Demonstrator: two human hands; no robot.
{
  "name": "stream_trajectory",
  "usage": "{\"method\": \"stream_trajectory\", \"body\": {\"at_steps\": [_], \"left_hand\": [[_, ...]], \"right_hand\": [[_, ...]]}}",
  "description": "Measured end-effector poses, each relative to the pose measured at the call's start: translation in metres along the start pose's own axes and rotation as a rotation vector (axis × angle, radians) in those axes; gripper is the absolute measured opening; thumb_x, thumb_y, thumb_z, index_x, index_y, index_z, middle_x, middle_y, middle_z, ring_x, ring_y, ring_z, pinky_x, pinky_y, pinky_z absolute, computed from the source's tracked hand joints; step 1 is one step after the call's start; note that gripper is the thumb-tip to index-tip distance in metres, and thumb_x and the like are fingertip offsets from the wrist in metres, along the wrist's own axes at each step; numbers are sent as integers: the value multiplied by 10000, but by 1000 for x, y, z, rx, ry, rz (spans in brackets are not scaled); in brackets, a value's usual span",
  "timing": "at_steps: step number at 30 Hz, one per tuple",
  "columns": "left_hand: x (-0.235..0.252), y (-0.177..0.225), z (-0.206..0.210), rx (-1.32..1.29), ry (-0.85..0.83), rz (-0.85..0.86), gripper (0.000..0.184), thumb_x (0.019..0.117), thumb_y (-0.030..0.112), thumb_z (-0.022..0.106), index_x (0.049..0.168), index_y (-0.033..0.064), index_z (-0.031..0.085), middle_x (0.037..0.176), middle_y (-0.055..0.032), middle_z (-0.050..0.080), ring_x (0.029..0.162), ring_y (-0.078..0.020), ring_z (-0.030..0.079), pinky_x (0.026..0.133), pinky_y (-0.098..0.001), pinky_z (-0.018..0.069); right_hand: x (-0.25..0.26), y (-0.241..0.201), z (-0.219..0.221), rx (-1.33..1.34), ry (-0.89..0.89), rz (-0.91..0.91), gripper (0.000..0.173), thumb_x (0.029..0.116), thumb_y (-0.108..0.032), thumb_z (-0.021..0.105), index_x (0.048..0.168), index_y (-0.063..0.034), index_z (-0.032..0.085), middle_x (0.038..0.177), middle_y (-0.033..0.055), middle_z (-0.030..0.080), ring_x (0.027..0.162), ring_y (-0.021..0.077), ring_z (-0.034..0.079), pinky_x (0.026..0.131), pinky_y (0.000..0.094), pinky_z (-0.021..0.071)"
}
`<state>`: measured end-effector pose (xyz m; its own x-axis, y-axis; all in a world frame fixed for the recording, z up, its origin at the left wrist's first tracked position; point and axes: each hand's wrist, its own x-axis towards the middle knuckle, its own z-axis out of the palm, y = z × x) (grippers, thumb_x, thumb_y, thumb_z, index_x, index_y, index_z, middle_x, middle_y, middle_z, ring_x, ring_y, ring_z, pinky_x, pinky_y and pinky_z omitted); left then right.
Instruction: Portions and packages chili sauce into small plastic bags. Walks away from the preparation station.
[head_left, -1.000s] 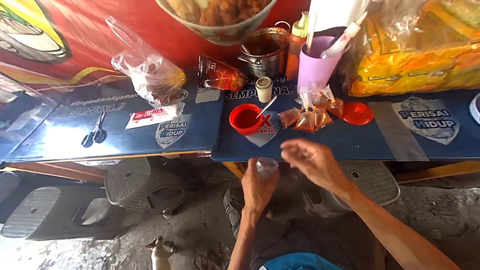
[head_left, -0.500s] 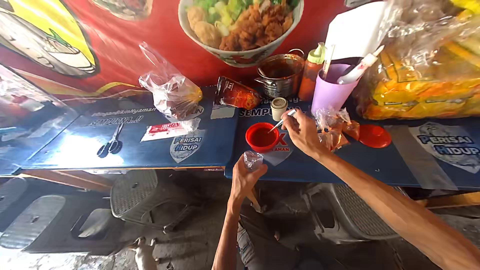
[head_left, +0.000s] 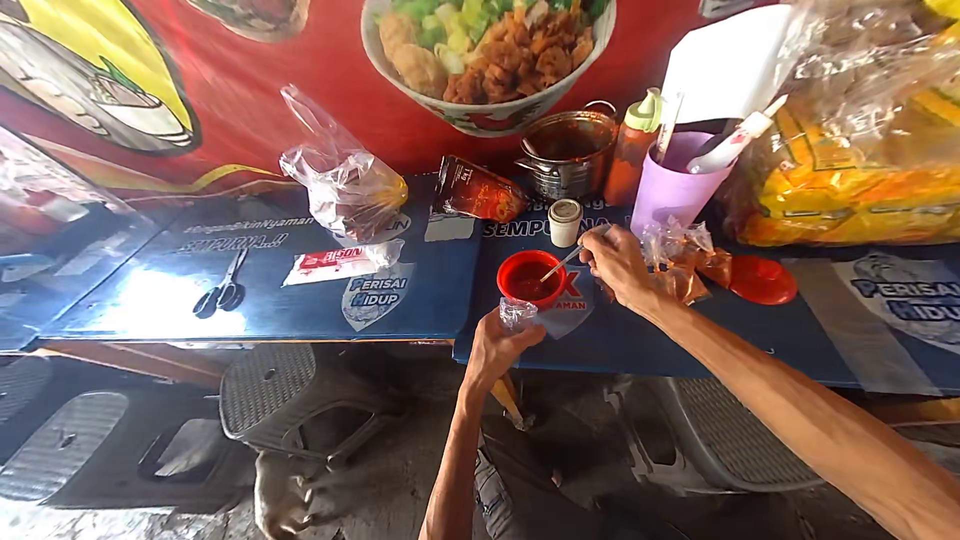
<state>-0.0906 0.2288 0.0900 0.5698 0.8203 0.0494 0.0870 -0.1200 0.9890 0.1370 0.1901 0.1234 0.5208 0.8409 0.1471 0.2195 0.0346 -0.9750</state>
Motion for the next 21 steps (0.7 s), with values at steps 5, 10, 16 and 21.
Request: {"method": "stream_trajectory", "body": {"at_steps": [5, 10, 16, 21], "left_hand": [[2, 2, 2, -38, -8, -20, 275, 803, 124, 771, 1026, 3, 665, 834, -32, 728, 747, -112, 720, 762, -296, 622], [3, 6, 3, -49, -23, -34, 243, 809, 111, 773, 1002, 6, 667, 811, -24, 726, 729, -110, 718, 748, -287, 622], [4, 10, 3, -44, -24, -65, 254, 821, 106, 777, 1017, -7, 663, 826, -47, 726, 727, -129, 724, 744, -297, 632], [5, 14, 2, -13, -33, -92, 223, 840, 119, 767, 1009, 10, 669, 798, -33, 720, 680, -113, 708, 674, -275, 616]], "right_hand": [[4, -6, -5, 1, -1, -27, 206, 1087, -224, 481, 1105, -59, 604, 749, 10, 591, 543, 53, 471, 500, 205, 391], [-5, -25, -9, -16, 14, -41, 190, 1081, -235, 488, 1099, -89, 610, 735, -1, 582, 545, 50, 461, 502, 203, 378], [-19, -39, -9, -17, -82, -156, 210, 1093, -257, 477, 1084, -100, 615, 703, 16, 591, 507, 65, 460, 466, 201, 362], [-23, -42, -11, -69, -226, -689, 181, 1054, -103, 513, 1122, 10, 636, 852, 21, 676, 716, 49, 637, 640, 196, 560]]}}
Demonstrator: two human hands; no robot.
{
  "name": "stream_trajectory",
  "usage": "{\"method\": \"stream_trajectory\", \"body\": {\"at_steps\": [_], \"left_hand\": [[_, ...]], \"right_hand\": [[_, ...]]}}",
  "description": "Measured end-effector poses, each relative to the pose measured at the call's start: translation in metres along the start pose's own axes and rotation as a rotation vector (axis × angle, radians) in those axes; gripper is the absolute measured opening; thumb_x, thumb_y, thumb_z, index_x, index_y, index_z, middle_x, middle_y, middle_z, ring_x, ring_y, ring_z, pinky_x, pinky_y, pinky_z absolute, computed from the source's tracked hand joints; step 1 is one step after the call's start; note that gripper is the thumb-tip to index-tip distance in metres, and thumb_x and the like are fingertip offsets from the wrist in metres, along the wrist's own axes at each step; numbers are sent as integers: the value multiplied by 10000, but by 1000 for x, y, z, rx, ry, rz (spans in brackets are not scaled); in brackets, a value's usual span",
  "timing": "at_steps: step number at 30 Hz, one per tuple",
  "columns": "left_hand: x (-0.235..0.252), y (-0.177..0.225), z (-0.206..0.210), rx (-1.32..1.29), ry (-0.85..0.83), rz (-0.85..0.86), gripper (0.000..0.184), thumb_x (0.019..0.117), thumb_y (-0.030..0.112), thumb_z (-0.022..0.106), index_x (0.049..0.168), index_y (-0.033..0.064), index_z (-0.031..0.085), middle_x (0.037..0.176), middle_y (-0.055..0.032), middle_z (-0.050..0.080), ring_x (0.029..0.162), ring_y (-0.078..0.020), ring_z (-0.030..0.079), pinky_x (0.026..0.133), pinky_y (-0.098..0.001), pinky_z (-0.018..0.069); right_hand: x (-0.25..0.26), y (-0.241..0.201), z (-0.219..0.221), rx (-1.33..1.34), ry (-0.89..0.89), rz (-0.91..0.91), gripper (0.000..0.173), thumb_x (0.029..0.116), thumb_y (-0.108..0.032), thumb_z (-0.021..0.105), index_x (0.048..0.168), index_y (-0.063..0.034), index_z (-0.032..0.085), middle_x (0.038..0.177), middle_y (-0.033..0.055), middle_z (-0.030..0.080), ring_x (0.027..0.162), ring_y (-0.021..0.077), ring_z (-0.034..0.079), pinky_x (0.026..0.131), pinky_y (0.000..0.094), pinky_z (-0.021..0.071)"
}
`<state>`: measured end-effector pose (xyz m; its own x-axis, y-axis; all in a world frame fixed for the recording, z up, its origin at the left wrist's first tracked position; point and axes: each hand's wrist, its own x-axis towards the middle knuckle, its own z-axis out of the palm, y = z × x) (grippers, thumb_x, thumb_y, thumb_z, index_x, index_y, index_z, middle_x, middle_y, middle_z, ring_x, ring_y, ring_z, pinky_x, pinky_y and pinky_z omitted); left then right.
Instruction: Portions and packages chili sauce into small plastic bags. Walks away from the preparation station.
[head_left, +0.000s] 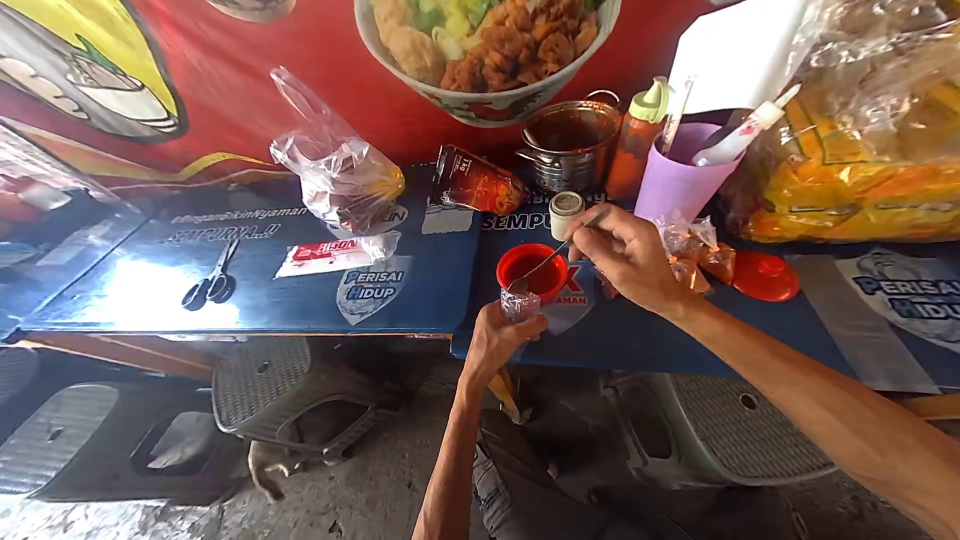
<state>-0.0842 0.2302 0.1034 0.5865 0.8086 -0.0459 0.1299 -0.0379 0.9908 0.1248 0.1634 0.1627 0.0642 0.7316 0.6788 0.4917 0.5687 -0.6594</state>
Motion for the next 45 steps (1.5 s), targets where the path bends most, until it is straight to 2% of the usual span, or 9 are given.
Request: {"method": "stream_trajectory", "body": {"at_steps": [3, 7, 12, 18, 28, 31, 35, 43, 45], "left_hand": [[0, 3, -1, 11, -8, -35, 213, 847, 119, 769, 1007, 14, 676, 794, -33, 725, 673, -109, 705, 650, -262, 605], [2, 5, -2, 25, -9, -56, 229, 844, 124, 775, 1014, 10, 674, 819, -48, 726, 699, -127, 718, 692, -284, 623], [2, 9, -3, 42, -15, -77, 229, 845, 122, 777, 1013, 5, 676, 824, -48, 724, 703, -129, 717, 700, -287, 623], [2, 12, -3, 48, -22, -99, 209, 850, 114, 774, 1002, 11, 672, 819, -47, 721, 694, -123, 712, 691, -280, 618], [3, 13, -2, 48, -33, -89, 146, 872, 94, 758, 966, 10, 683, 800, -35, 720, 706, -117, 710, 715, -287, 615], [4, 11, -2, 55, -36, -85, 136, 879, 103, 757, 951, 8, 692, 788, -35, 721, 696, -110, 706, 707, -280, 611], [4, 11, -3, 58, -32, -74, 117, 880, 93, 758, 934, 12, 694, 777, -30, 718, 685, -102, 701, 697, -267, 607], [5, 9, -3, 53, -20, -77, 180, 857, 109, 776, 976, 7, 687, 813, -41, 729, 708, -125, 719, 718, -294, 624], [5, 9, -3, 53, -18, -81, 179, 857, 110, 776, 973, 8, 687, 808, -41, 727, 702, -125, 716, 714, -290, 621]], "right_hand": [[-4, 4, -5, -42, 57, -25, 212, 1064, -137, 502, 1171, 11, 610, 886, 53, 650, 726, 84, 623, 647, 234, 561], [-6, 21, 2, -218, 173, 136, 209, 1087, -190, 499, 1151, -30, 617, 785, 51, 651, 605, 90, 594, 538, 238, 509], [-12, 40, 12, -227, 107, 429, 256, 1083, -216, 483, 1103, -7, 630, 772, 98, 631, 626, 182, 588, 588, 375, 508], [-2, 45, 7, 58, 194, 744, 221, 1089, -224, 479, 1105, -54, 619, 745, 22, 589, 522, 69, 448, 487, 225, 376], [18, 19, -1, 57, 220, 628, 175, 1072, -169, 498, 1034, -52, 622, 715, -6, 599, 534, 43, 492, 501, 201, 406], [2, 1, -2, 61, 76, 394, 198, 1091, -227, 488, 1093, -79, 620, 696, 21, 604, 493, 68, 475, 438, 190, 364], [1, 2, -7, 74, 45, 22, 173, 1070, -128, 497, 1143, -20, 612, 790, 17, 621, 595, 35, 542, 502, 146, 447], [-10, 50, 5, -255, 78, 40, 217, 1064, -148, 517, 1131, -6, 666, 855, 65, 683, 716, 95, 643, 670, 264, 568], [-13, 52, 11, -275, 106, 133, 218, 1071, -170, 499, 1107, -15, 648, 784, 62, 638, 637, 109, 599, 596, 284, 528]]}}
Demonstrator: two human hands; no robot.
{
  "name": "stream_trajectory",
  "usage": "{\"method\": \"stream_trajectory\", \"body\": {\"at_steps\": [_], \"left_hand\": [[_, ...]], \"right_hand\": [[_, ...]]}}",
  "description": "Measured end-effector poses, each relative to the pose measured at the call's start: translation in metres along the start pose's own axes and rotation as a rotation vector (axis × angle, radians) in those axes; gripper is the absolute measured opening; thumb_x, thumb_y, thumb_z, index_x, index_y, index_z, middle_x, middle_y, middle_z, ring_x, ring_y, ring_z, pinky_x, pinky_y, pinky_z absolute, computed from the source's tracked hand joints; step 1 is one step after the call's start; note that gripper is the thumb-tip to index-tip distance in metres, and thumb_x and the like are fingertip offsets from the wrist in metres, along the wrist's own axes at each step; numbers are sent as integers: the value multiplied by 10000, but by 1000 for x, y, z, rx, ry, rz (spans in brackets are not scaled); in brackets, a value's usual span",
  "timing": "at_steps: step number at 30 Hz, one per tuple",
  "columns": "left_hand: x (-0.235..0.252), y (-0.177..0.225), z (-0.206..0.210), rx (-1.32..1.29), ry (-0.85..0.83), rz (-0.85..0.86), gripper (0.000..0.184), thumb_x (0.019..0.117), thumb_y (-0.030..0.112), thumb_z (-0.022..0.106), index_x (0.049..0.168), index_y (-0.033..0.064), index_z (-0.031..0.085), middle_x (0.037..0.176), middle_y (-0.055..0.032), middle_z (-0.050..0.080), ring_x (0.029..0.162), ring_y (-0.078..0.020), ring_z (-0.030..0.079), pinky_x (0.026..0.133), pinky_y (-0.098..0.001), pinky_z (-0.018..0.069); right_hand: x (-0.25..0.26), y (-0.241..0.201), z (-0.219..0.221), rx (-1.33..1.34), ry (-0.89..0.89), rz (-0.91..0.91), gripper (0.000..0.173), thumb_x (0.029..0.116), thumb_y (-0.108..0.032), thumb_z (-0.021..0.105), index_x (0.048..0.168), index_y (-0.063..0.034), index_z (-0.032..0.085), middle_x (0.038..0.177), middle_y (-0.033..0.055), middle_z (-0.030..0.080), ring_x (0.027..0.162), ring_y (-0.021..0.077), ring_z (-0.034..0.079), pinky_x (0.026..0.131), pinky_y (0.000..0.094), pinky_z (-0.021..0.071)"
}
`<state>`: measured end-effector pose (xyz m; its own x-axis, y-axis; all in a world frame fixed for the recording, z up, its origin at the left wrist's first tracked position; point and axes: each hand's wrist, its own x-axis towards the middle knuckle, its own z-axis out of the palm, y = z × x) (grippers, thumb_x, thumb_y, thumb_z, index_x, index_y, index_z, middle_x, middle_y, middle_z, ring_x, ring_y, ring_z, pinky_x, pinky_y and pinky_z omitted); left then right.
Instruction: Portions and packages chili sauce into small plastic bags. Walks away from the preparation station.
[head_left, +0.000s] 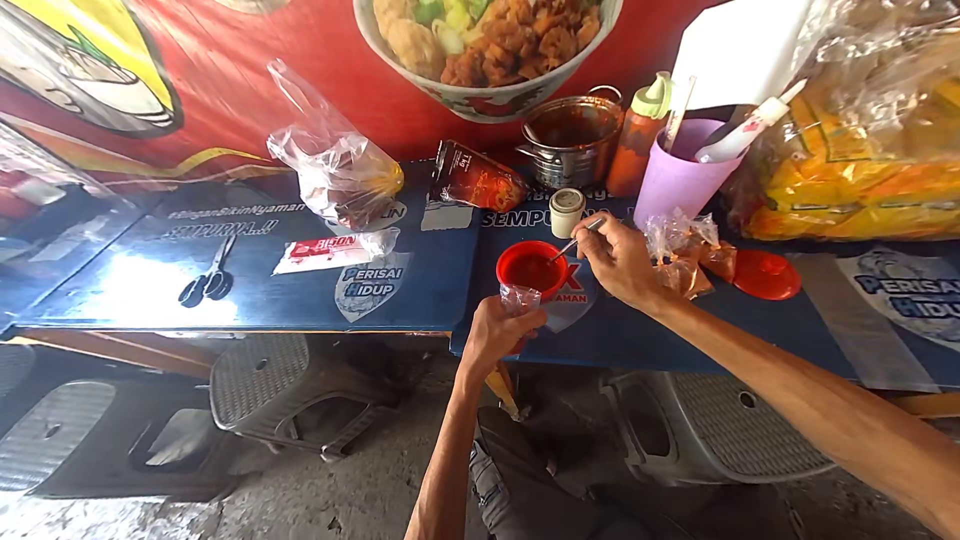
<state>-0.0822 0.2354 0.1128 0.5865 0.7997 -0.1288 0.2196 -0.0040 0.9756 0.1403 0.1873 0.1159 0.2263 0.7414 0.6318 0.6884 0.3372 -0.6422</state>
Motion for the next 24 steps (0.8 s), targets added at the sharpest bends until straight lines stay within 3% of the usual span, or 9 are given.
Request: {"method": "stream_trajectory", "body": {"at_steps": [4, 7, 9, 16, 20, 22, 24], "left_hand": [[0, 0, 0, -9, -2, -2, 192, 858, 102, 773, 991, -2, 683, 825, -52, 727, 721, -132, 720, 723, -299, 626], [0, -1, 0, -17, 1, 1, 191, 857, 102, 773, 988, -2, 682, 823, -49, 727, 722, -131, 721, 724, -298, 627], [0, -1, 0, -19, -1, 6, 192, 855, 104, 775, 986, -1, 682, 823, -51, 727, 721, -131, 723, 724, -299, 628], [0, -1, 0, -6, -8, 13, 170, 869, 107, 764, 976, 6, 680, 818, -43, 726, 723, -126, 720, 734, -299, 624], [0, -1, 0, -4, -6, 8, 137, 875, 95, 763, 951, 14, 684, 793, -36, 722, 703, -114, 713, 722, -285, 616], [0, 0, 0, 3, -6, 2, 143, 873, 98, 768, 952, 13, 684, 793, -37, 724, 700, -113, 713, 718, -281, 614], [0, 0, 0, 7, -3, -3, 140, 875, 99, 768, 949, 11, 687, 789, -36, 723, 691, -107, 708, 709, -276, 612]], "right_hand": [[-3, -8, -1, 36, -50, 298, 258, 1077, -212, 458, 1101, -14, 621, 763, 103, 576, 616, 193, 543, 565, 380, 471], [5, -9, -3, 173, -59, 532, 254, 1089, -266, 469, 1111, -57, 612, 726, 50, 543, 523, 126, 458, 485, 290, 402], [10, -11, -6, 249, -36, 591, 231, 1084, -260, 472, 1095, -72, 605, 717, 29, 529, 492, 94, 415, 458, 246, 365], [37, -11, -9, 263, 61, 580, 168, 1049, -137, 519, 1000, -18, 626, 731, 3, 558, 576, 62, 502, 542, 231, 430], [40, -27, -12, 293, 66, 565, 147, 1047, -127, 522, 990, -34, 621, 716, -11, 557, 556, 38, 494, 520, 195, 415], [37, -36, -14, 311, 32, 488, 145, 1050, -121, 516, 1003, -35, 623, 711, -20, 563, 546, 33, 489, 508, 187, 408], [28, -46, -16, 328, -36, 277, 148, 1045, -109, 521, 1042, -22, 642, 710, -22, 587, 557, 29, 497, 509, 187, 405]]}}
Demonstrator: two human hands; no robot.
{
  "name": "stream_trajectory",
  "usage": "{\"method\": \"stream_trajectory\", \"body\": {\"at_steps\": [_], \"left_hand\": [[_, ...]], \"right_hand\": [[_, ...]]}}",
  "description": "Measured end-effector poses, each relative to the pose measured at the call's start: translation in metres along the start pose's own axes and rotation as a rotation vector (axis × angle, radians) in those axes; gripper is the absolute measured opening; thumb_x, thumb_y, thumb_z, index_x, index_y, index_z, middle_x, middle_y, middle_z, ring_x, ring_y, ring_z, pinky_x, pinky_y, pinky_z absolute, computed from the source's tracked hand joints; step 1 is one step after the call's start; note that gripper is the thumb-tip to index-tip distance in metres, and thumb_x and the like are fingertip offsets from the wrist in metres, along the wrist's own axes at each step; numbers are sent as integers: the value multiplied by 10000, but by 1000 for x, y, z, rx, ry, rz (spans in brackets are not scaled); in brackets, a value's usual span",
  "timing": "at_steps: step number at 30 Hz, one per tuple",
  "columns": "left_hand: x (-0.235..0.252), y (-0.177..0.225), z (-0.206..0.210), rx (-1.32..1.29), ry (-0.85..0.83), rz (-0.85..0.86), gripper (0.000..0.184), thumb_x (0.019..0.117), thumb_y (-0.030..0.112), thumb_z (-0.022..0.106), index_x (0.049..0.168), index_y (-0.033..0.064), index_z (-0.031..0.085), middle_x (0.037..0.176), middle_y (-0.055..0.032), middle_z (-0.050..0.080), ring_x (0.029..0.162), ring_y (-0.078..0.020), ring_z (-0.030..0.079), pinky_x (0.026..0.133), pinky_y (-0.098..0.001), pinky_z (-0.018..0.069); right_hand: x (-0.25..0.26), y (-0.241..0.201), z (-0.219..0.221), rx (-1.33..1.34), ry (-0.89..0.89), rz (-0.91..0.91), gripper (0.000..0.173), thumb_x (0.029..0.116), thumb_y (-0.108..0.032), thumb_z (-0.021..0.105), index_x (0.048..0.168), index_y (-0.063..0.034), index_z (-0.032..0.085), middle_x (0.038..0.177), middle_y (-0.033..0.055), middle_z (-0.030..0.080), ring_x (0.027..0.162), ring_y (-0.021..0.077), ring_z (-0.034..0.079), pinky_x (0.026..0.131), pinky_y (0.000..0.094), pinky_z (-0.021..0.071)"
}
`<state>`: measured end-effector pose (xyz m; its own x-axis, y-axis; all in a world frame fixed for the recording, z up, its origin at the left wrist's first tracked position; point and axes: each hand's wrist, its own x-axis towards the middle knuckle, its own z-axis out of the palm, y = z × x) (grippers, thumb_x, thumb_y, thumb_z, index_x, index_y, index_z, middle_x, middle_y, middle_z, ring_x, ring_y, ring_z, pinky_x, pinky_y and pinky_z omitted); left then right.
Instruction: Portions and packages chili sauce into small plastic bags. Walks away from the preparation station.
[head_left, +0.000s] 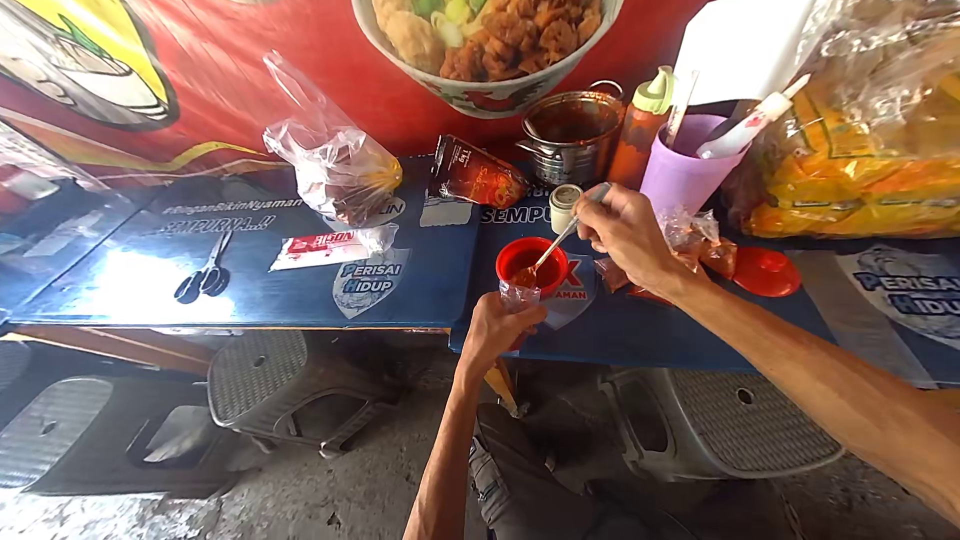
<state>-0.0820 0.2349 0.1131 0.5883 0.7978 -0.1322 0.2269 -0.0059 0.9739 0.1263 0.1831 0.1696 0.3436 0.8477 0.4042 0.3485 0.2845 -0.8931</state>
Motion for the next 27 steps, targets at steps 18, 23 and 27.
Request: {"method": "stream_trajectory", "body": {"at_steps": [18, 23, 27], "left_hand": [[1, -2, -1, -19, -3, 14, 147, 869, 95, 769, 955, 5, 691, 796, -44, 723, 701, -117, 710, 714, -287, 618], [1, -2, -2, -15, -10, 13, 135, 884, 93, 758, 957, 4, 687, 788, -37, 723, 695, -111, 710, 708, -275, 612], [1, -2, -1, -3, -6, 12, 116, 888, 96, 760, 938, 16, 693, 775, -27, 721, 684, -103, 705, 696, -267, 607]], "right_hand": [[-6, 40, -2, -79, 46, 311, 214, 1079, -237, 482, 1057, -78, 623, 709, 8, 549, 505, 75, 428, 471, 231, 368], [18, 33, -5, -45, 131, 292, 166, 1044, -126, 520, 988, -14, 630, 713, -4, 578, 542, 46, 486, 515, 213, 409], [20, 24, -6, -57, 136, 279, 163, 1044, -123, 522, 998, -18, 637, 716, -5, 584, 557, 46, 502, 523, 210, 417]]}}
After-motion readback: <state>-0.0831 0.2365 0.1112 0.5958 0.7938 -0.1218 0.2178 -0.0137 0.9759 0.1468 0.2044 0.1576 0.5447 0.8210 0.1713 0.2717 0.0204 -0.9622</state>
